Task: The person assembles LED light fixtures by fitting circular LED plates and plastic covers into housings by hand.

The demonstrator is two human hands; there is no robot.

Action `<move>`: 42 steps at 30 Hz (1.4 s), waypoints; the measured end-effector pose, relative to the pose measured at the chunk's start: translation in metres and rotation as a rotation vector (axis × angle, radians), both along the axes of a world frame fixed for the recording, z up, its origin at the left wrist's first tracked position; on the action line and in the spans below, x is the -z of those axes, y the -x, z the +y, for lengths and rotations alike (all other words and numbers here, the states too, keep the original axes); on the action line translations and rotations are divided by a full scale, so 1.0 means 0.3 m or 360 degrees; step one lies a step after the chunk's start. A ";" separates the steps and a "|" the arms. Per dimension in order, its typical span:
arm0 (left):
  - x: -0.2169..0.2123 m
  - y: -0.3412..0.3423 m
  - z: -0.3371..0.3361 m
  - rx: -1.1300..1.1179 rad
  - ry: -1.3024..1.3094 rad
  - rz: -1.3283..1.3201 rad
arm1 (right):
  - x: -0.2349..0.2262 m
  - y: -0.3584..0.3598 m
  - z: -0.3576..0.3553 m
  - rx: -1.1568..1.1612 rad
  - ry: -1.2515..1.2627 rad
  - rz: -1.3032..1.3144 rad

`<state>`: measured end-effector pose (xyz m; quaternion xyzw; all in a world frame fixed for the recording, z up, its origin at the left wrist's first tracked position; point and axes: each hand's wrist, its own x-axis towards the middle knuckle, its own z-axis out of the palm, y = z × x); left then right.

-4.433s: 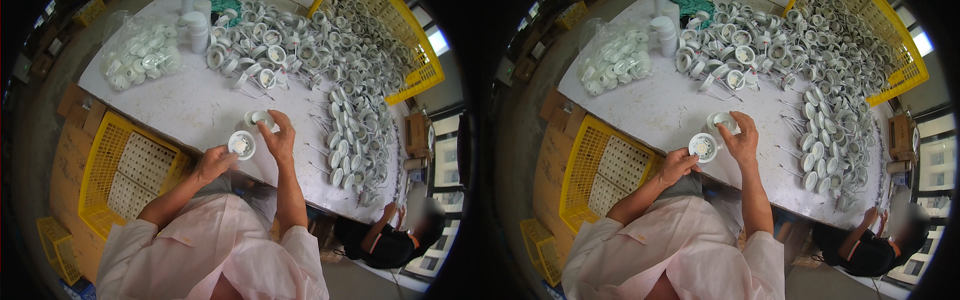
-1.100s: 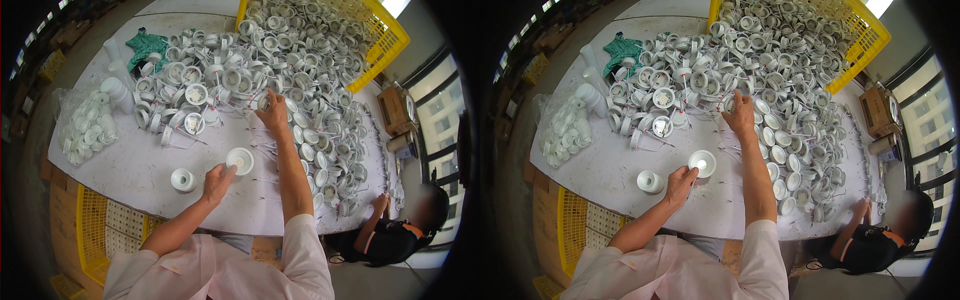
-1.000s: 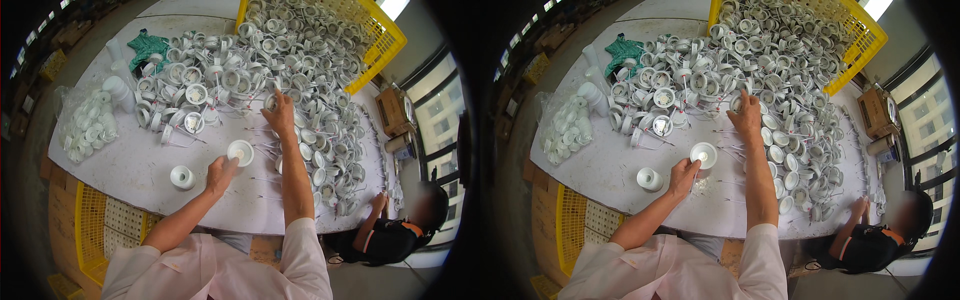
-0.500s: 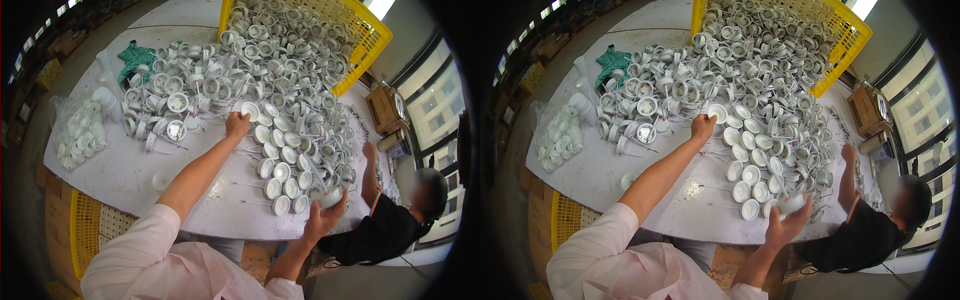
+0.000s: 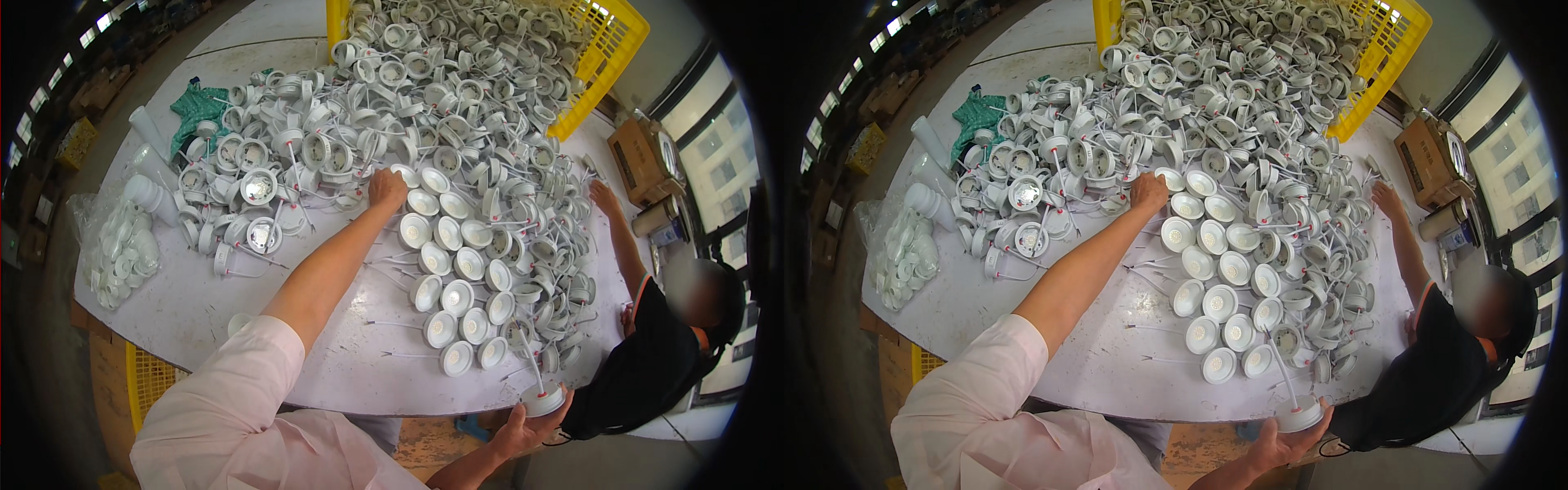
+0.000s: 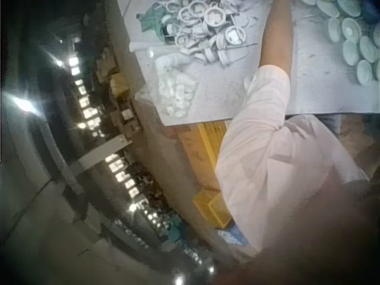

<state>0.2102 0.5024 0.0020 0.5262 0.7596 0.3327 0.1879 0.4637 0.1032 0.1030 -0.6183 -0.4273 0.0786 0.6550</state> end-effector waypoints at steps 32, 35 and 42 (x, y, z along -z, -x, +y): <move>-0.397 0.006 -0.615 0.1271 -0.0225 -0.0903 | -0.032 0.157 0.134 -0.0488 0.0003 -0.0308; -0.470 0.071 -0.875 0.1716 -0.0384 -0.0719 | -0.104 0.222 0.130 -0.0860 0.0022 -0.0754; -0.396 0.225 -1.156 0.1765 -0.0029 -0.1117 | -0.140 0.423 0.076 -0.1252 0.0003 -0.1037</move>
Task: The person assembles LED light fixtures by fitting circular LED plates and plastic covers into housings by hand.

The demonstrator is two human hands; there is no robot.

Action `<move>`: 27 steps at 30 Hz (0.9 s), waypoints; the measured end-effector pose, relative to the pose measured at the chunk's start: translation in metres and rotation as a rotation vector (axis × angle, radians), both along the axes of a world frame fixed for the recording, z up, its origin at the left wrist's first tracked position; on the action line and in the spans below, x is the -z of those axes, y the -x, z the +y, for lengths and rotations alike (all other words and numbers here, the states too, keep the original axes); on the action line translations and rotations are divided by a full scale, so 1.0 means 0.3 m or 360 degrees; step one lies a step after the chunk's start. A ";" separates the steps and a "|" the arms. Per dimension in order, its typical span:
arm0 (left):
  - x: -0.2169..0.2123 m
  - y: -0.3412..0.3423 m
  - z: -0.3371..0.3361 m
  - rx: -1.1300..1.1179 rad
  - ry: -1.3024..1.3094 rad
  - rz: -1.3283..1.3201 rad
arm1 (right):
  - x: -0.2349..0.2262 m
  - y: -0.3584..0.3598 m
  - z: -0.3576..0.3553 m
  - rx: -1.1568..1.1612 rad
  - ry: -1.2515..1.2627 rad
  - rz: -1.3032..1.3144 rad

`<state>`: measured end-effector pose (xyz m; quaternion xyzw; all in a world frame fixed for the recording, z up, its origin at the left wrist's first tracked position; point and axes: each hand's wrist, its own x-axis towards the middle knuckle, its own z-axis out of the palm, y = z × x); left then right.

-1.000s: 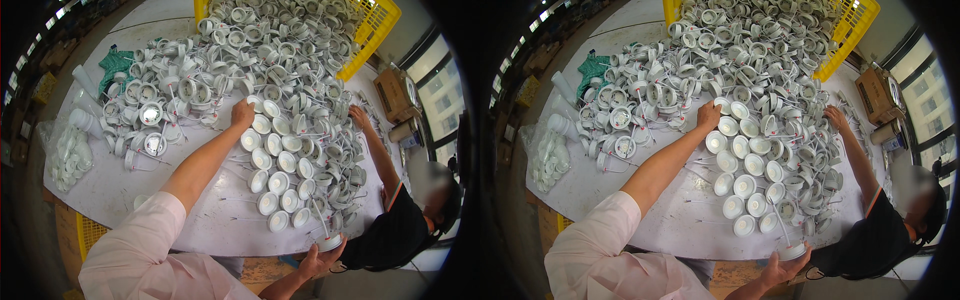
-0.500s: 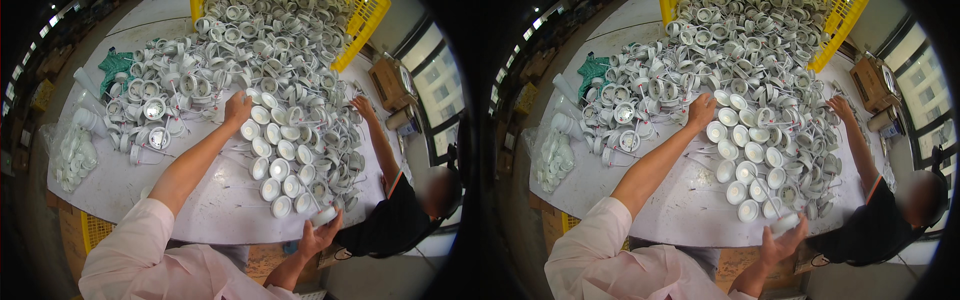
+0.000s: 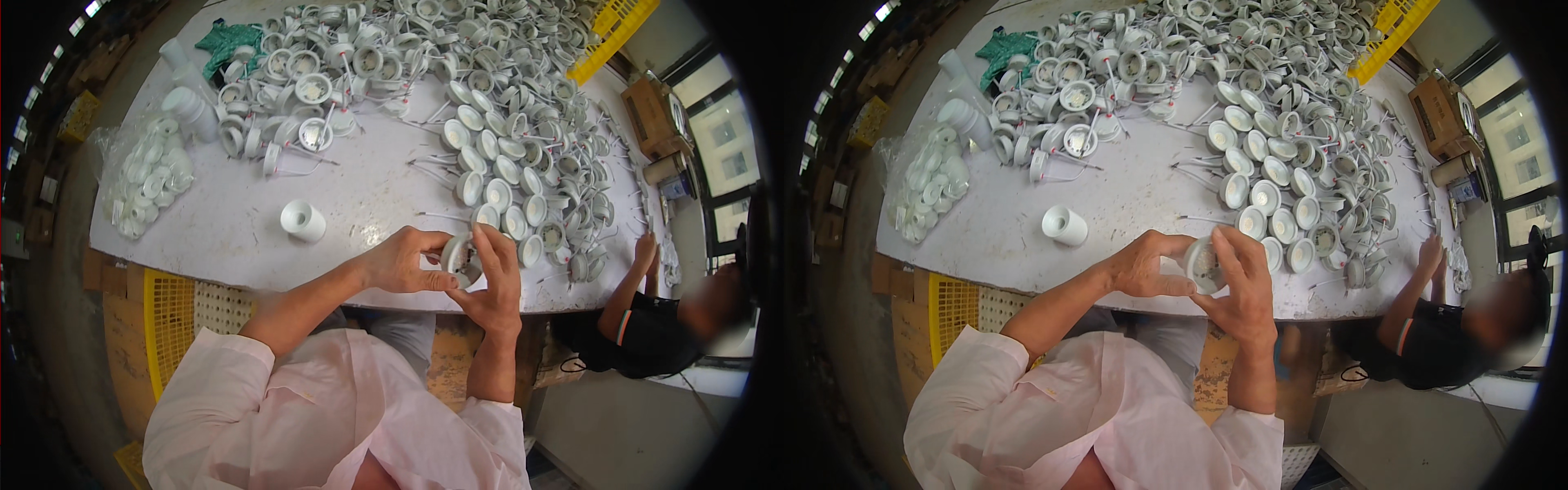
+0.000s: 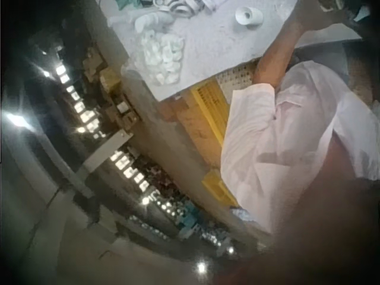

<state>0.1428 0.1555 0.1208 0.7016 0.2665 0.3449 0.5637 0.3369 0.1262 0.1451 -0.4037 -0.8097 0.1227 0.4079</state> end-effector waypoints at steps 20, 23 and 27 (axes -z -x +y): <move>0.125 0.268 -0.222 -0.0526 0.0547 -0.0231 | 0.247 0.342 -0.076 0.0122 0.1272 0.1207; 0.156 0.305 -0.242 -0.0486 0.0676 -0.0435 | 0.258 0.357 -0.081 0.0068 0.1311 0.1144; 0.166 0.353 -0.275 -0.0516 0.0784 -0.0449 | 0.282 0.387 -0.087 -0.0026 0.1385 0.1068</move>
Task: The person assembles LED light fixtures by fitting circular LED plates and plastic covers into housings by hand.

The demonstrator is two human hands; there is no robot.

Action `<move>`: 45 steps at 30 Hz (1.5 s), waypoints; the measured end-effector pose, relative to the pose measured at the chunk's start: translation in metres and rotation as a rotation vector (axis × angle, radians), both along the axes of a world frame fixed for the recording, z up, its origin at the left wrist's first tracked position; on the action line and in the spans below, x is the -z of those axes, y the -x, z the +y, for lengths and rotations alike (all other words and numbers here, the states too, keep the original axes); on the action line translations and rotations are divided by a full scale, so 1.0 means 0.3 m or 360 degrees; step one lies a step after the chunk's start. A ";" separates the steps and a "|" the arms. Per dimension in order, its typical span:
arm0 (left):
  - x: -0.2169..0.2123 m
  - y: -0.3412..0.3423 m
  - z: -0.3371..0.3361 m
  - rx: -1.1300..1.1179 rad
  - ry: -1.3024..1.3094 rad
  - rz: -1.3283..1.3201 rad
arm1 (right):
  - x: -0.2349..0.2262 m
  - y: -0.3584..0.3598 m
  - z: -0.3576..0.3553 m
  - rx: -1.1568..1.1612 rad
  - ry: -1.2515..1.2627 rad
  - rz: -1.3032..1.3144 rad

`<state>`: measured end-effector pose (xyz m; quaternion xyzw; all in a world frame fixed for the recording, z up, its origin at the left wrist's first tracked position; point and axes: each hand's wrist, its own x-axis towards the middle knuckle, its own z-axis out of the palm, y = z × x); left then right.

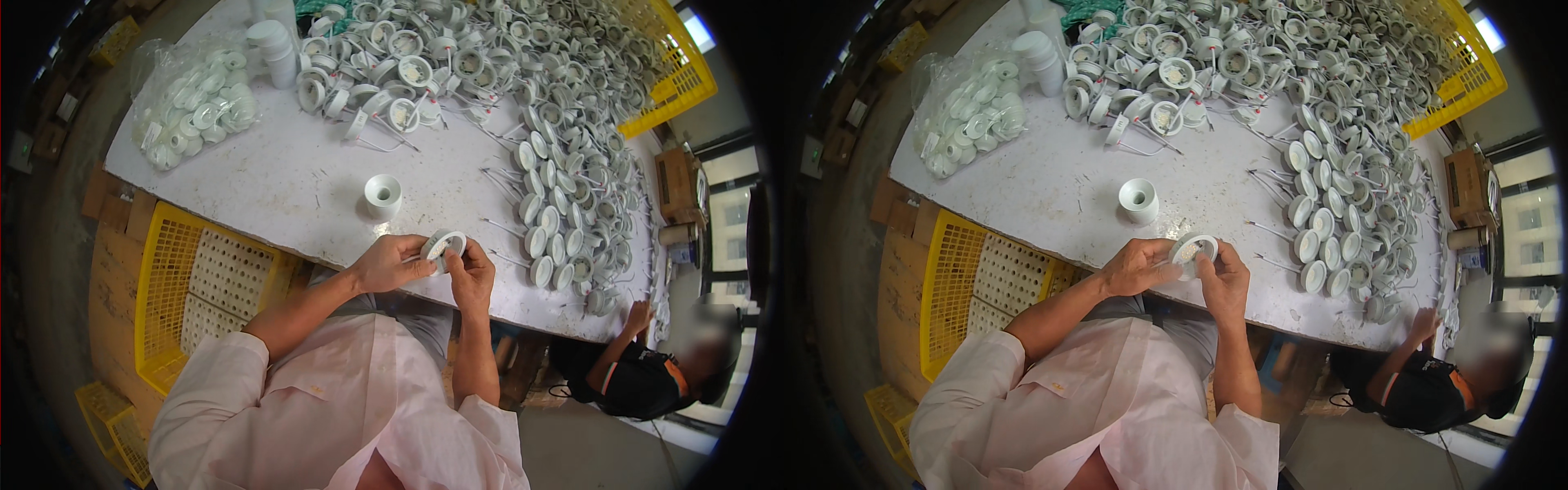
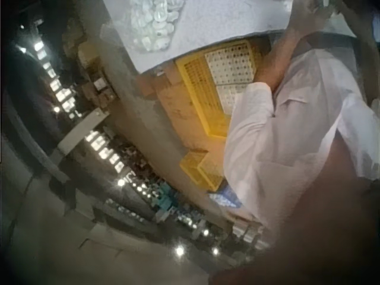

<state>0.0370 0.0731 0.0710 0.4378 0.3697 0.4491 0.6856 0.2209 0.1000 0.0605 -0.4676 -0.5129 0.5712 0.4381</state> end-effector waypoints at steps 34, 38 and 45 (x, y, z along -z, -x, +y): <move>0.127 0.258 -0.199 -0.0530 0.0182 -0.0158 | -0.006 0.317 0.220 -0.0498 -0.1042 -0.1017; 0.113 0.238 -0.179 -0.0599 0.0251 -0.0265 | 0.009 0.305 0.223 -0.0410 -0.1107 -0.0772; 0.112 0.219 -0.151 -0.0595 0.0312 -0.0340 | -0.008 0.296 0.237 -0.0452 -0.0862 -0.0709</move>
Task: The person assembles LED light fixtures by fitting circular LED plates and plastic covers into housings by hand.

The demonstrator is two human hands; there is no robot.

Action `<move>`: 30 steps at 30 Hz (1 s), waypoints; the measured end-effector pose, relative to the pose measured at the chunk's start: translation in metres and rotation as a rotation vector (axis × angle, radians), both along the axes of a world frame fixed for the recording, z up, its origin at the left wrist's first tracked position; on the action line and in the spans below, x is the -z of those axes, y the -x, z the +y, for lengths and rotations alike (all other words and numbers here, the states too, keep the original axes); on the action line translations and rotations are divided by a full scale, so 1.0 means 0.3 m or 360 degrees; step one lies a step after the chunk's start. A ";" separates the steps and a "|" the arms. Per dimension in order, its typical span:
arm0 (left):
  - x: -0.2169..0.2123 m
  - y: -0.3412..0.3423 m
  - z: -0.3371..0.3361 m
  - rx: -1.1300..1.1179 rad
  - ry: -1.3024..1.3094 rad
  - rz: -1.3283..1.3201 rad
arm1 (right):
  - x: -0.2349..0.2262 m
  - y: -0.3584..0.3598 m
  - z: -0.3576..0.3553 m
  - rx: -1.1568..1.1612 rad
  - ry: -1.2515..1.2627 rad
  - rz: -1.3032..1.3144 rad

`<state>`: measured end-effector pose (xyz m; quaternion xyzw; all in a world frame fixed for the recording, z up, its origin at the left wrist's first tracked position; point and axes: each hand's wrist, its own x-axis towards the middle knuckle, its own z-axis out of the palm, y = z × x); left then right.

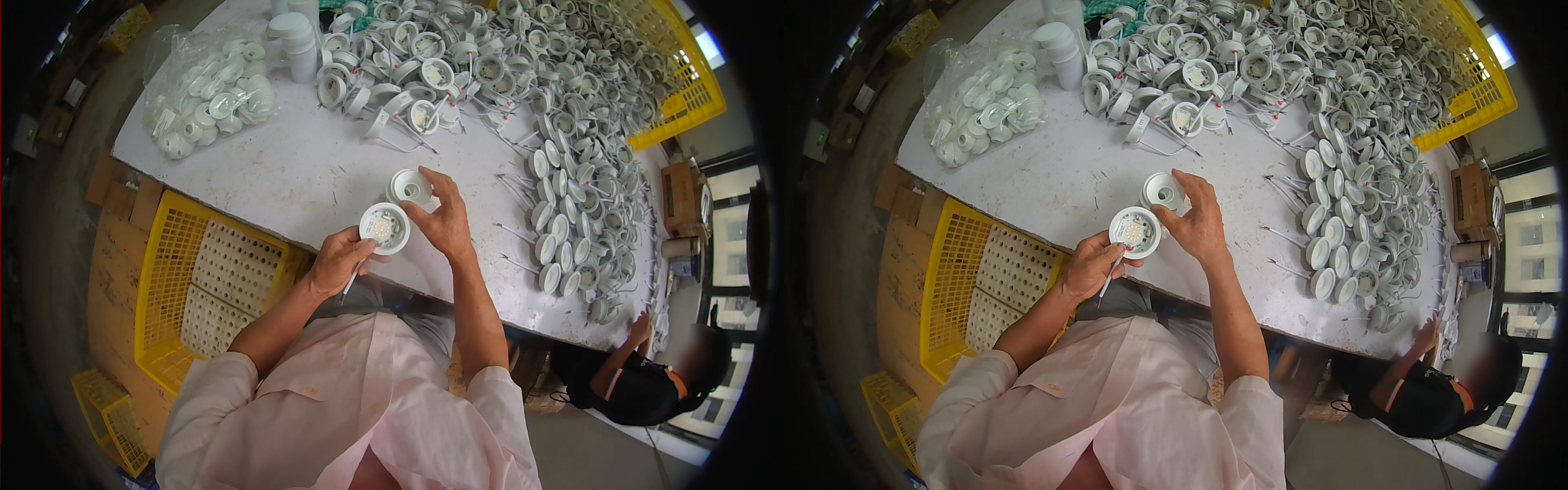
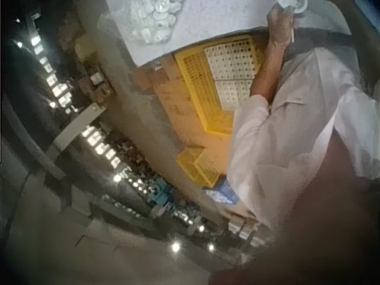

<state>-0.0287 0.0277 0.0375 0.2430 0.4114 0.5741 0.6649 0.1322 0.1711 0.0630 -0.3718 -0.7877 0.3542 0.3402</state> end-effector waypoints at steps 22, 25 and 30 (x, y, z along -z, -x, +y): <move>-0.041 -0.107 0.055 0.0149 -0.0081 0.0046 | -0.055 -0.167 -0.174 -0.0072 -0.0021 0.0262; -0.035 -0.125 0.060 0.0134 -0.0046 0.0041 | -0.040 -0.165 -0.188 -0.0057 -0.0023 0.0208; -0.009 -0.135 0.068 0.0193 -0.0010 0.0219 | -0.043 -0.169 -0.200 -0.0047 0.0113 0.0179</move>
